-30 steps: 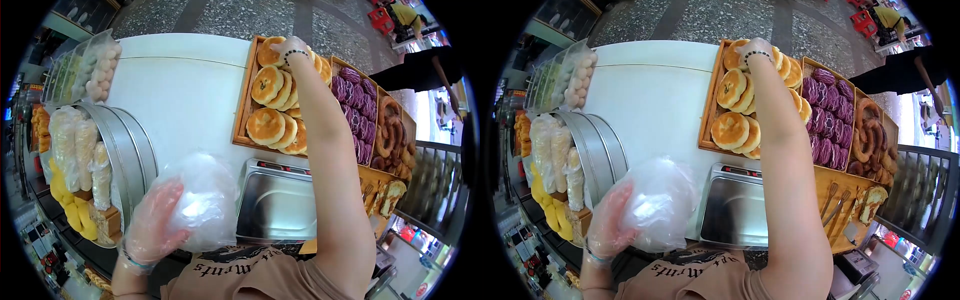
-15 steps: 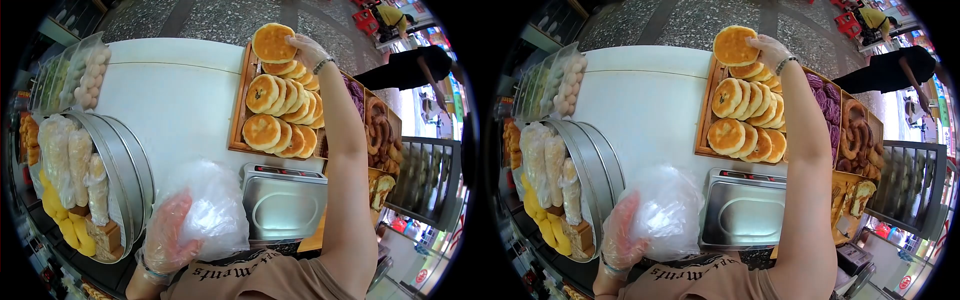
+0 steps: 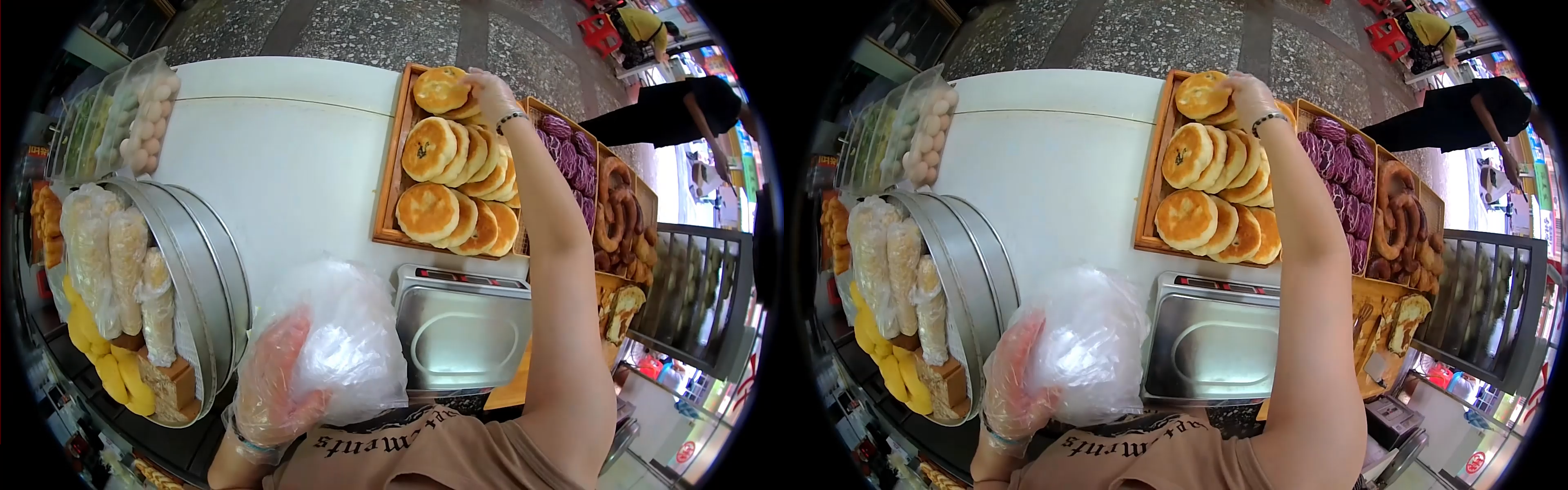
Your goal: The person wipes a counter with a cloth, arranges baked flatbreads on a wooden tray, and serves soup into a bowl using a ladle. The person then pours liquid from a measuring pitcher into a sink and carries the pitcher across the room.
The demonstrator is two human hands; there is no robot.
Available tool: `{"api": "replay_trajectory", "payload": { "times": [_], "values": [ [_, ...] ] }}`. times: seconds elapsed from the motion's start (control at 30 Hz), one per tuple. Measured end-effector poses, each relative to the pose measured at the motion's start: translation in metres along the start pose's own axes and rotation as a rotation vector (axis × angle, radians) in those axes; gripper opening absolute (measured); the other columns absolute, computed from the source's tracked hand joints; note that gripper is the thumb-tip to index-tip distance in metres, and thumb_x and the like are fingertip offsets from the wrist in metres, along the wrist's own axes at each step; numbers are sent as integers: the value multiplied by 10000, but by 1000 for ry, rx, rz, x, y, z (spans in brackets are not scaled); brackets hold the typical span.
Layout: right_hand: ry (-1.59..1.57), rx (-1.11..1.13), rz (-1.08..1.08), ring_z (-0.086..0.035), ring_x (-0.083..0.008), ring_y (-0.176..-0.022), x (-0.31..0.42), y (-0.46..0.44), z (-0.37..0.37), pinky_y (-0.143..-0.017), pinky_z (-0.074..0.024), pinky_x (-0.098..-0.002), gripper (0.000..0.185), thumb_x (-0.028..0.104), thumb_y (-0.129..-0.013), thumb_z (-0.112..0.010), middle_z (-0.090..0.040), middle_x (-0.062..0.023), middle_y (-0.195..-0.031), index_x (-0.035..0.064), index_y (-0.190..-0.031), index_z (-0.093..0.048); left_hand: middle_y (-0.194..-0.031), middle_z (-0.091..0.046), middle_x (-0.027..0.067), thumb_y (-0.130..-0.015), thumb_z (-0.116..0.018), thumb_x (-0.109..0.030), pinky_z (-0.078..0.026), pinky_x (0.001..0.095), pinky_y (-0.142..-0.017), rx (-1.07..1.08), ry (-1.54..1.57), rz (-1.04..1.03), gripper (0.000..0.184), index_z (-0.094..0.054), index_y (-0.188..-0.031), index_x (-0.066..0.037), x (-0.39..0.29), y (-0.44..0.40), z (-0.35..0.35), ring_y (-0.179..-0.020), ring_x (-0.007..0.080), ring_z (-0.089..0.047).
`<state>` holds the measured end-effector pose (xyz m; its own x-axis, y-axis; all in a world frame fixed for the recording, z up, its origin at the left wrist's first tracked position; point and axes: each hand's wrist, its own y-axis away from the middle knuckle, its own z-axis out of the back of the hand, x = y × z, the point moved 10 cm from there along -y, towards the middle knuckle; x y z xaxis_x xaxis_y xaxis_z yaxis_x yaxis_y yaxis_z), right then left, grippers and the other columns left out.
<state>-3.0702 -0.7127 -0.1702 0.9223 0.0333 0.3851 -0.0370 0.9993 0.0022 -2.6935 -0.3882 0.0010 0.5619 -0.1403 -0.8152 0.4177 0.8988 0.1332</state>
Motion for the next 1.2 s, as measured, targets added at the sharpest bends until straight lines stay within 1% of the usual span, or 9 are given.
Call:
{"api": "replay_trajectory", "payload": {
  "times": [0.17,0.37,0.5,0.67,0.73,0.8,0.87,1.0,1.2],
  "values": [
    [-388,-138,-300,-654,-258,-970,-35,-1,17,-868,-486,-321,294,53,-886,-508,-692,-83,-1074,132,-1104,-688,-1336,-490,220,-822,-658,-448,-379,432,-1035,-6,-9,2,732,-450,-1345,19,0,1,0,-1217,366,-504],
    [287,178,-287,-622,-275,-1067,16,-4,3,-949,-475,-360,385,265,-852,-633,-629,-127,-1206,94,-1197,-629,-1333,-478,228,-828,-670,-473,-375,426,-1048,11,22,2,770,-424,-1355,32,7,4,0,-1230,349,-492],
    [144,-142,-382,-643,-338,-1021,31,-9,-7,-894,-503,-368,491,351,-763,-716,-660,-213,-1086,-29,-1067,-650,-1352,-463,222,-823,-676,-495,-354,432,-1069,17,88,63,809,-403,-1367,38,14,5,-9,-1244,340,-479],
    [-414,-83,-336,-596,-287,-1102,50,18,-4,-947,-495,-407,483,147,-842,-651,-580,-175,-1234,28,-1279,-485,-1363,-466,199,-796,-661,-593,-334,440,-1086,-54,208,135,889,-407,-1362,44,8,4,1,-1250,319,-474],
    [-736,-414,-131,-572,-159,-792,44,40,47,-692,-491,-274,125,115,-931,-531,-580,-47,-882,55,-992,-622,-1337,-496,193,-788,-624,-653,-376,412,-1038,-72,138,132,912,-433,-1346,42,11,8,11,-1219,300,-497],
    [-1547,-562,-79,-604,-255,-1033,42,89,84,-869,-506,-342,285,217,-955,-518,-602,-152,-1133,57,-1174,-605,-1311,-528,187,-832,-550,-663,-394,372,-971,-361,132,106,853,-476,-1321,32,18,11,51,-1178,271,-523],
    [-1549,-538,-115,-604,-249,-1042,62,150,93,-877,-511,-350,318,177,-922,-546,-593,-144,-1161,35,-1206,-561,-1294,-552,166,-892,-481,-608,-388,351,-932,-490,33,99,753,-511,-1295,27,21,2,82,-1164,246,-525],
    [-1574,-343,-215,-558,-206,-1121,117,247,76,-962,-477,-364,471,65,-846,-611,-543,-99,-1244,18,-1293,-469,-1238,-595,157,-898,-542,-322,-437,376,-920,-377,72,-64,533,-495,-1331,-14,-38,-74,79,-1093,265,-569],
    [-1488,-130,19,-485,-147,-1164,194,292,38,-1009,-405,-306,476,100,-911,-586,-505,-77,-1247,25,-1343,-400,-1161,-559,85,-845,-711,-194,-460,263,-874,494,227,120,573,-439,-1311,-2,-39,-126,-50,-1041,133,-557]
  ]
}}
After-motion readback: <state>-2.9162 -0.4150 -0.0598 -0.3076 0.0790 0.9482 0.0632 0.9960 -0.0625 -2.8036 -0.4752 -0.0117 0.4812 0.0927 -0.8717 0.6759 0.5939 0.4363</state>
